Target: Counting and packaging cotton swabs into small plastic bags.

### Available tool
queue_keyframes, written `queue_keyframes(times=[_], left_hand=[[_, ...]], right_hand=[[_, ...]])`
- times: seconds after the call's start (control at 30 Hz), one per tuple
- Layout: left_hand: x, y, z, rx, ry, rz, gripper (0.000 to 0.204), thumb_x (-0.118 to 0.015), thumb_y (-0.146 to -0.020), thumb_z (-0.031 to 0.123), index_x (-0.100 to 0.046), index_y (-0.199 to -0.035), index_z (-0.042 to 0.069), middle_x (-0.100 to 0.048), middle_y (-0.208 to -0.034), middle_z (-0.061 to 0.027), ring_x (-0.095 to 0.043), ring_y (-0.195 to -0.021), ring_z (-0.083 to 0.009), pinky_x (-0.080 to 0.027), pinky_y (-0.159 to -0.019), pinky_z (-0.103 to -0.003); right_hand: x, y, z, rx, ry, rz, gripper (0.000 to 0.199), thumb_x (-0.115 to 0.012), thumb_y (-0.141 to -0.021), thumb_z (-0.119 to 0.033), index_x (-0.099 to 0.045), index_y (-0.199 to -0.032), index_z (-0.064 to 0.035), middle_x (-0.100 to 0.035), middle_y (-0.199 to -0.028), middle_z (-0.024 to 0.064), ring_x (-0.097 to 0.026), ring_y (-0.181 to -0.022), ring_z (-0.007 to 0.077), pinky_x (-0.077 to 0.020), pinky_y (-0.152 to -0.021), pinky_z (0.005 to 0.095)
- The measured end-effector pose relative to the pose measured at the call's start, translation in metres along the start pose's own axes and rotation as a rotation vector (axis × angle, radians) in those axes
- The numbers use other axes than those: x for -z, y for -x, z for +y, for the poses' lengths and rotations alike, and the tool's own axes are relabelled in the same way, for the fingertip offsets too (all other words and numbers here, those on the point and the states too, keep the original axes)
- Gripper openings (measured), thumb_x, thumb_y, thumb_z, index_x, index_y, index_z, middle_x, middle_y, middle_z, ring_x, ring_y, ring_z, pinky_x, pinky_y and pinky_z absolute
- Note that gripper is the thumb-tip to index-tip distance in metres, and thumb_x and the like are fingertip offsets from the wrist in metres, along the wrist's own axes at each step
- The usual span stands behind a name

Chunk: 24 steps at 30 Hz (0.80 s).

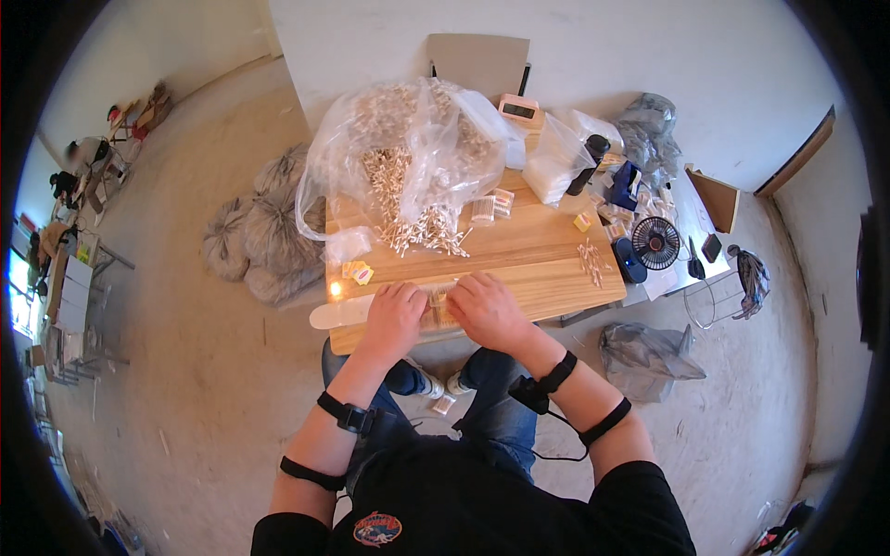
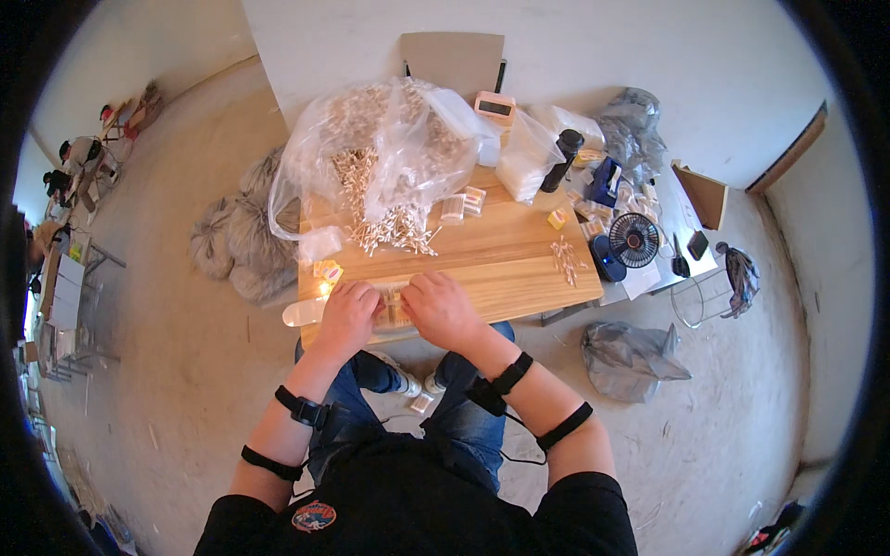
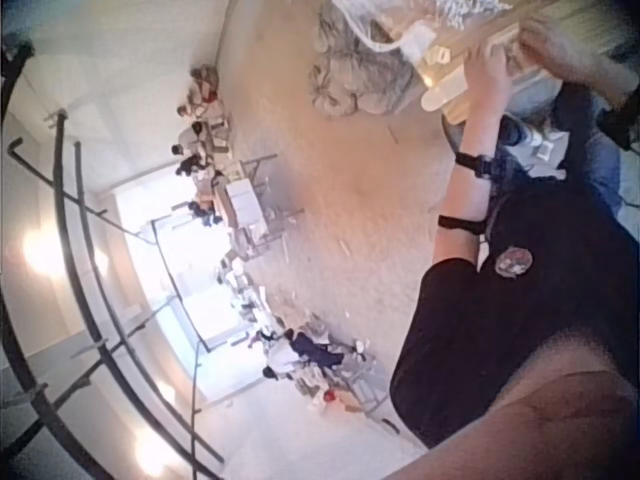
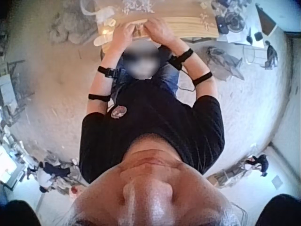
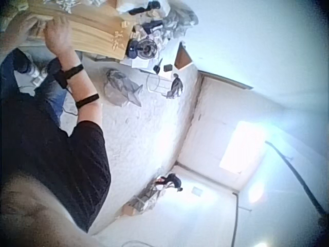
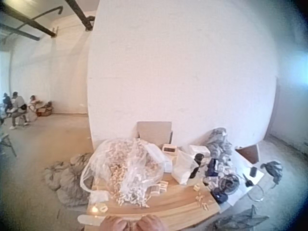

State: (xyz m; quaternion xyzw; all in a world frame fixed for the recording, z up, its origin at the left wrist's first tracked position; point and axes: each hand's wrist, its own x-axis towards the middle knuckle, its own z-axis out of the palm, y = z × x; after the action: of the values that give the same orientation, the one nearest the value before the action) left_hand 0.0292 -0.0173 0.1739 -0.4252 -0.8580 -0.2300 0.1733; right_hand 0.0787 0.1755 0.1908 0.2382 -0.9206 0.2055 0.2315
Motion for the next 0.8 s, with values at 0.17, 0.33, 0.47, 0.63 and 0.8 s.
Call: queue_keyframes(times=[0.17,0.33,0.47,0.63,0.8], left_hand=[[0.002,0.000,0.002,-0.015,0.002,-0.049,0.012,-0.064,-0.074,0.011,-0.055,-0.080,0.006,-0.056,-0.084,-0.0084,-0.056,-0.086,-0.0262,-0.042,-0.076,-0.038],[0.002,0.001,0.002,-0.010,0.028,0.021,0.016,-0.068,-0.072,0.011,-0.054,-0.075,0.005,-0.055,-0.081,-0.0095,-0.056,-0.082,-0.0288,-0.043,-0.074,-0.039],[0.002,0.001,0.002,-0.001,0.012,-0.021,0.012,-0.064,-0.074,0.011,-0.055,-0.079,0.006,-0.056,-0.084,-0.0085,-0.056,-0.086,-0.0260,-0.042,-0.076,-0.038],[0.005,0.004,-0.001,0.002,0.023,-0.061,0.011,-0.063,-0.074,0.011,-0.055,-0.078,0.006,-0.056,-0.083,-0.0081,-0.057,-0.085,-0.0260,-0.042,-0.075,-0.039],[0.008,0.012,-0.011,0.022,0.004,-0.043,0.016,-0.070,-0.071,0.014,-0.057,-0.077,0.007,-0.056,-0.078,-0.0070,-0.058,-0.082,-0.0279,-0.045,-0.073,-0.040]], right_hand=[[-0.009,-0.003,-0.004,0.013,-0.007,-0.020,0.009,-0.063,-0.076,-0.013,-0.057,-0.077,-0.0060,-0.053,-0.078,0.0088,-0.055,-0.078,0.0284,-0.0439,-0.068,0.0392],[-0.011,-0.006,-0.005,0.017,0.006,-0.007,0.008,-0.062,-0.075,-0.012,-0.057,-0.077,-0.0064,-0.053,-0.078,0.0087,-0.055,-0.077,0.0280,-0.0442,-0.068,0.0388],[-0.016,-0.007,-0.008,0.023,0.002,-0.016,0.006,-0.060,-0.075,-0.011,-0.057,-0.076,-0.0064,-0.053,-0.078,0.0091,-0.055,-0.077,0.0283,-0.0445,-0.068,0.0389],[-0.018,-0.006,-0.007,0.041,-0.011,-0.031,0.006,-0.060,-0.074,-0.010,-0.057,-0.076,-0.0060,-0.053,-0.078,0.0098,-0.055,-0.077,0.0292,-0.0448,-0.068,0.0395],[-0.008,0.000,0.002,0.043,-0.022,-0.031,0.009,-0.061,-0.075,-0.012,-0.057,-0.078,-0.0051,-0.054,-0.078,0.0105,-0.055,-0.077,0.0301,-0.0451,-0.068,0.0405]])
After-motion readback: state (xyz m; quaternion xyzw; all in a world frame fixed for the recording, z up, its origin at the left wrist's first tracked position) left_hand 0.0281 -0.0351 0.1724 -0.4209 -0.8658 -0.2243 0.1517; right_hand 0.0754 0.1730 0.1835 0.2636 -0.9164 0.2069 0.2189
